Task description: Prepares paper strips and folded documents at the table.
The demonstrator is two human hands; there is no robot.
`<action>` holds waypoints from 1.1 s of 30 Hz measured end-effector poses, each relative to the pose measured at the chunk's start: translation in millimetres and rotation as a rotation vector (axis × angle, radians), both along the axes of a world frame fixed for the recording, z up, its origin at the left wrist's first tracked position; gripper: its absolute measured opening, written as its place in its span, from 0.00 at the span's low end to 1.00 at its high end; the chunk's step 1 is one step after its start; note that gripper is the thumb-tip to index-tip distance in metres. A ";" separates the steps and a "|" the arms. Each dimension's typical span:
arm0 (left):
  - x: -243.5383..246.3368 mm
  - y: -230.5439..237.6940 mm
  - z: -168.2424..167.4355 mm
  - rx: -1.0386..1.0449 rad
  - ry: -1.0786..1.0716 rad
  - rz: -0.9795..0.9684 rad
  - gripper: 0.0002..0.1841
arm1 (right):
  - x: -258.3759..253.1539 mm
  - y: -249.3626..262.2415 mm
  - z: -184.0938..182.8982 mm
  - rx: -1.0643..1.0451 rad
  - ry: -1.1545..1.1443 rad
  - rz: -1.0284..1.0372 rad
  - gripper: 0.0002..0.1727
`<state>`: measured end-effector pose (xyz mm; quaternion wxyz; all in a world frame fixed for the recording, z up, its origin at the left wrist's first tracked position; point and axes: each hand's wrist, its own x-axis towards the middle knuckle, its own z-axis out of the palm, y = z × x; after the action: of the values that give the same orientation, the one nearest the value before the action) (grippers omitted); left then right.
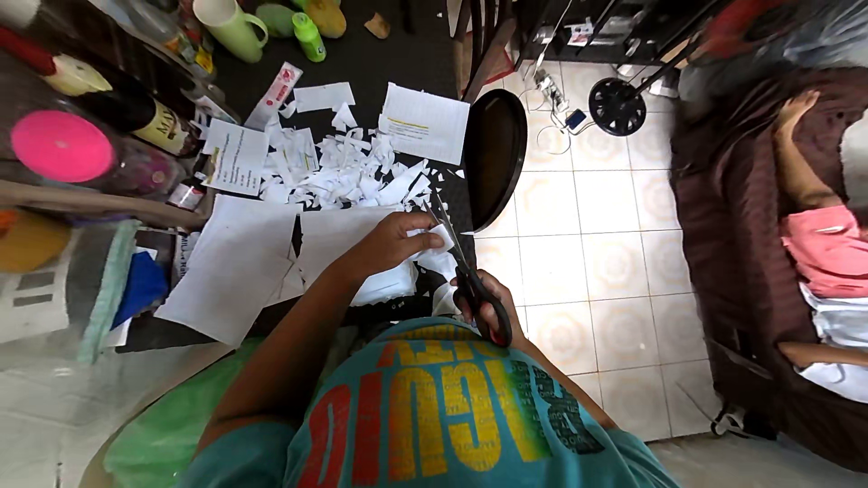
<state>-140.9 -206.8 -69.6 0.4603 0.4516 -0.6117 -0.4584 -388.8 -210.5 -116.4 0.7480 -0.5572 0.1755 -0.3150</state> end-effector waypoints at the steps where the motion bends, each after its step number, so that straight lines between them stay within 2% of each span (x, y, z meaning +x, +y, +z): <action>1: 0.1 -0.3 0.1 0.005 -0.004 0.001 0.07 | 0.0 0.0 -0.5 0.007 0.005 0.010 0.38; 5: -0.1 -2.5 1.8 0.036 -0.037 -0.087 0.08 | 5.1 -2.8 -5.8 -0.028 0.019 0.141 0.43; 8: -4.7 -4.8 -0.2 0.020 -0.024 -0.161 0.09 | 8.8 -4.9 -10.2 -0.084 0.007 0.139 0.45; 16: -6.1 -12.4 0.6 -0.044 -0.048 -0.156 0.10 | 3.7 -1.1 -7.8 -0.037 0.034 0.003 0.41; 24: -1.4 -12.8 -1.7 -0.003 -0.036 -0.099 0.09 | -0.9 -3.6 -1.8 -0.048 0.095 -0.044 0.36; 26: -2.3 -12.9 -3.3 0.016 -0.019 -0.058 0.09 | -0.1 -7.5 -0.4 -0.055 0.133 -0.013 0.38; 30: -4.5 -12.8 -7.6 0.022 -0.021 0.010 0.12 | 2.1 -9.4 -2.5 -0.097 0.171 0.067 0.50; 33: -3.4 -14.1 -10.3 -0.012 -0.033 0.009 0.11 | -0.2 -7.5 -4.9 -0.090 0.152 0.081 0.52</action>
<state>-144.3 -220.9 -79.9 0.4547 0.4590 -0.6202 -0.4450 -389.1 -218.0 -121.4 0.7189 -0.6191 0.1949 -0.2489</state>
